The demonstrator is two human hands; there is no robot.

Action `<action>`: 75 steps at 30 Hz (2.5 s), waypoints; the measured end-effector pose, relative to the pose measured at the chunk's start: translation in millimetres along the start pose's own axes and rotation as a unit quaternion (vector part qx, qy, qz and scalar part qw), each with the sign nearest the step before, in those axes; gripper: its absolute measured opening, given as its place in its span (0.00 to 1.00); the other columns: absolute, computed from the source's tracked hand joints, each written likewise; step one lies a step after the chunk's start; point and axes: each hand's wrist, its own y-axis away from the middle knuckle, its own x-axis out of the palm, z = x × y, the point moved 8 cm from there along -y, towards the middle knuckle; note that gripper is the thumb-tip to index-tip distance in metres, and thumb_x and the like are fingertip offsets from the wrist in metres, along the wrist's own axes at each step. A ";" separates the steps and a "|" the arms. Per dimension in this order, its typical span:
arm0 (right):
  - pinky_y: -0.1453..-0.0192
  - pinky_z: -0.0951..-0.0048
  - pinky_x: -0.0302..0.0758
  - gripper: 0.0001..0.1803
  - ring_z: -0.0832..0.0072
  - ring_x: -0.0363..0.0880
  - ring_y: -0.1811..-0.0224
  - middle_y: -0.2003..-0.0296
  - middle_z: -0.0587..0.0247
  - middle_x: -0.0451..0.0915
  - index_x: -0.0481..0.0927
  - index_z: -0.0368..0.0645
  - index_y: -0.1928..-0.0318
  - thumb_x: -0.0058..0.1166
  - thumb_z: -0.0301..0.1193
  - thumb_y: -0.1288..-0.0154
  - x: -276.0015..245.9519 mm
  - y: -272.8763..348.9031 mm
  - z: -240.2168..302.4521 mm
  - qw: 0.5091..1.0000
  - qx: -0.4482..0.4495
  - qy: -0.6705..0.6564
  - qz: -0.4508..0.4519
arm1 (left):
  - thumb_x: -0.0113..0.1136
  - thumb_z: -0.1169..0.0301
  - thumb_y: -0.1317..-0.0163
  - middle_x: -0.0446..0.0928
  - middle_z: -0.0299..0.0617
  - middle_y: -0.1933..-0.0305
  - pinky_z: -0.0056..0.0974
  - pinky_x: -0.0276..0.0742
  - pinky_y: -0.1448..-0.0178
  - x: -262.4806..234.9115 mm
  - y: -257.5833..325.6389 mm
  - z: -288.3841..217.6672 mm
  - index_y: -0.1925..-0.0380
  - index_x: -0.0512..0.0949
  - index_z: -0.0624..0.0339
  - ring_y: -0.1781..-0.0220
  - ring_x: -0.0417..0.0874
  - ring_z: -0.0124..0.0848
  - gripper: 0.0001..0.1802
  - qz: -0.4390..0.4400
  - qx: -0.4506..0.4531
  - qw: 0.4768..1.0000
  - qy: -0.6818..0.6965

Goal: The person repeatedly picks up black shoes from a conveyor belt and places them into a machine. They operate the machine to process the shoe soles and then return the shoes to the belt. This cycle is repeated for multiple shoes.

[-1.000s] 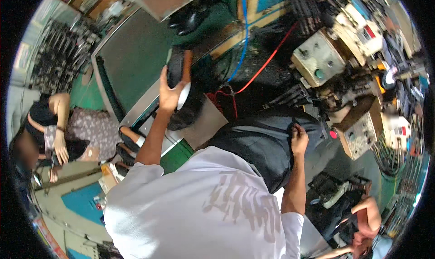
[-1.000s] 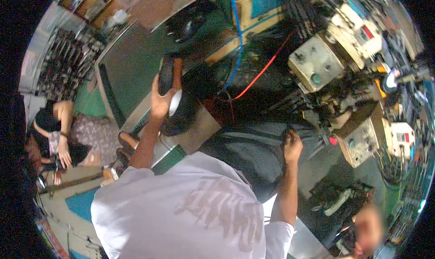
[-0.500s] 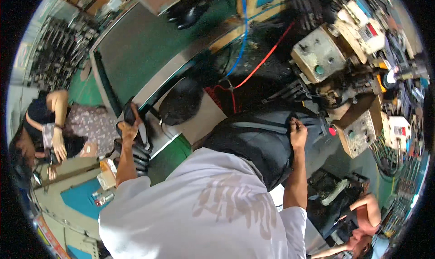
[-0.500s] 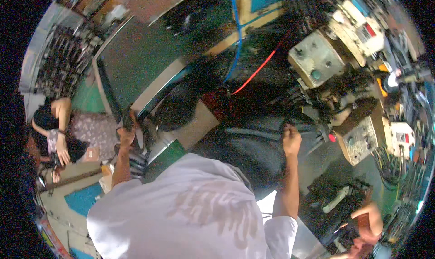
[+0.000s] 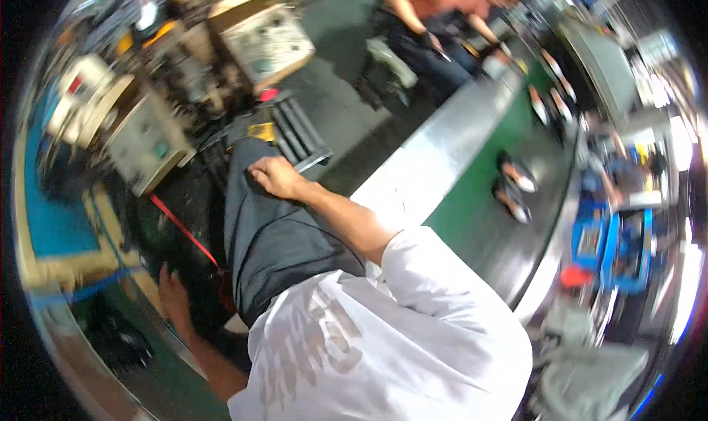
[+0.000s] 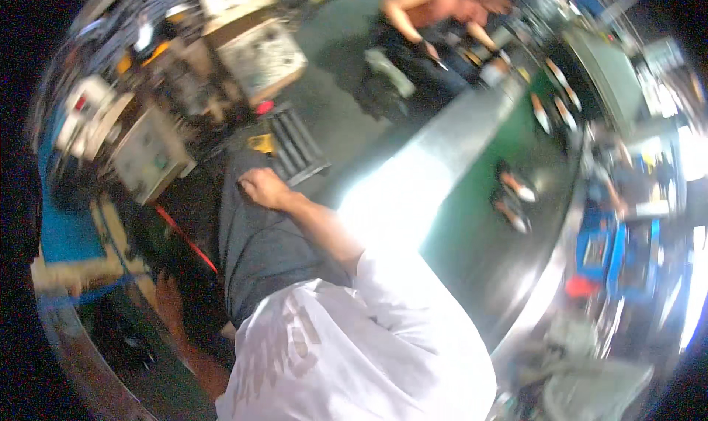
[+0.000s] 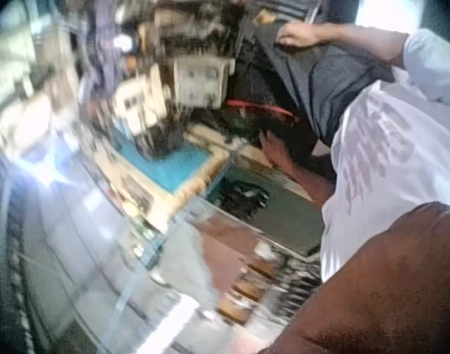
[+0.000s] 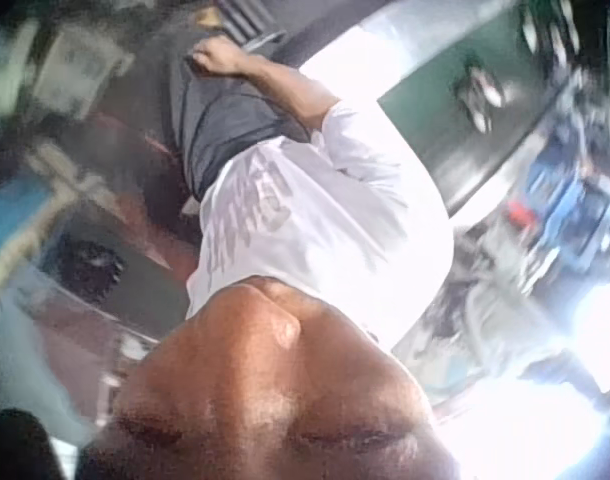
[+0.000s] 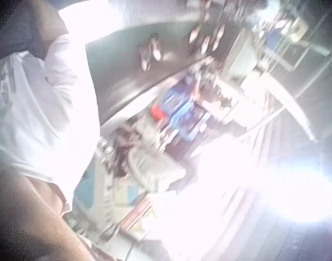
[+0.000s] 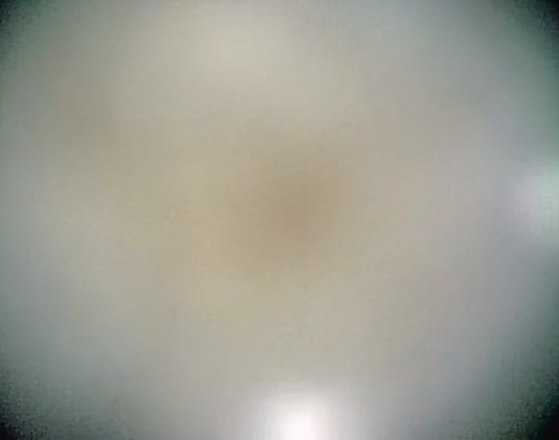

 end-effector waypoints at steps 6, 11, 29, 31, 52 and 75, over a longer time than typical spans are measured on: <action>0.42 0.55 0.83 0.19 0.49 0.90 0.49 0.52 0.41 0.89 0.88 0.35 0.44 0.59 0.28 0.32 -234.8 233.0 -148.1 0.892 0.240 0.180 -0.339 | 0.55 0.73 0.22 0.83 0.61 0.43 0.53 0.79 0.36 63.7 5.1 -377.1 0.35 0.78 0.66 0.41 0.84 0.59 0.20 0.123 0.537 0.819 0.163; 0.30 0.50 0.79 0.32 0.46 0.85 0.36 0.38 0.38 0.84 0.79 0.39 0.30 0.59 0.40 0.31 -304.1 584.1 -161.3 0.621 0.630 0.272 -0.378 | 0.57 0.72 0.24 0.83 0.60 0.44 0.55 0.78 0.37 141.1 76.1 -452.1 0.36 0.80 0.64 0.41 0.83 0.60 0.19 0.320 0.583 0.741 0.094; 0.18 0.42 0.64 0.46 0.35 0.63 0.20 0.21 0.30 0.60 0.57 0.79 0.16 0.65 0.47 0.29 -562.1 673.7 -277.2 0.574 0.707 0.398 -0.110 | 0.54 0.75 0.21 0.84 0.57 0.51 0.49 0.80 0.43 165.2 5.8 -462.6 0.41 0.82 0.70 0.49 0.85 0.55 0.15 0.250 0.476 0.843 0.018; 0.18 0.41 0.62 0.46 0.34 0.60 0.19 0.22 0.28 0.60 0.56 0.81 0.16 0.64 0.52 0.28 -556.5 662.0 -290.2 0.576 0.704 0.408 -0.076 | 0.54 0.76 0.21 0.84 0.57 0.51 0.47 0.80 0.43 152.7 1.8 -446.5 0.41 0.82 0.71 0.50 0.86 0.53 0.15 0.222 0.463 0.857 -0.025; 0.23 0.61 0.70 0.66 0.54 0.70 0.22 0.23 0.42 0.69 0.42 0.37 0.14 0.79 0.39 0.37 -310.0 683.4 -216.1 0.671 0.603 0.113 -0.416 | 0.57 0.76 0.23 0.86 0.54 0.52 0.46 0.82 0.45 149.0 42.7 -482.0 0.42 0.83 0.69 0.50 0.88 0.50 0.14 0.285 0.528 0.780 0.178; 0.27 0.54 0.76 0.54 0.48 0.74 0.30 0.23 0.32 0.63 0.64 0.46 0.18 0.78 0.46 0.39 -63.9 77.1 110.0 0.981 0.116 0.157 -0.008 | 0.58 0.68 0.24 0.86 0.61 0.56 0.51 0.82 0.51 39.2 -120.0 -308.6 0.54 0.87 0.67 0.52 0.88 0.62 0.13 -0.062 0.378 0.897 0.220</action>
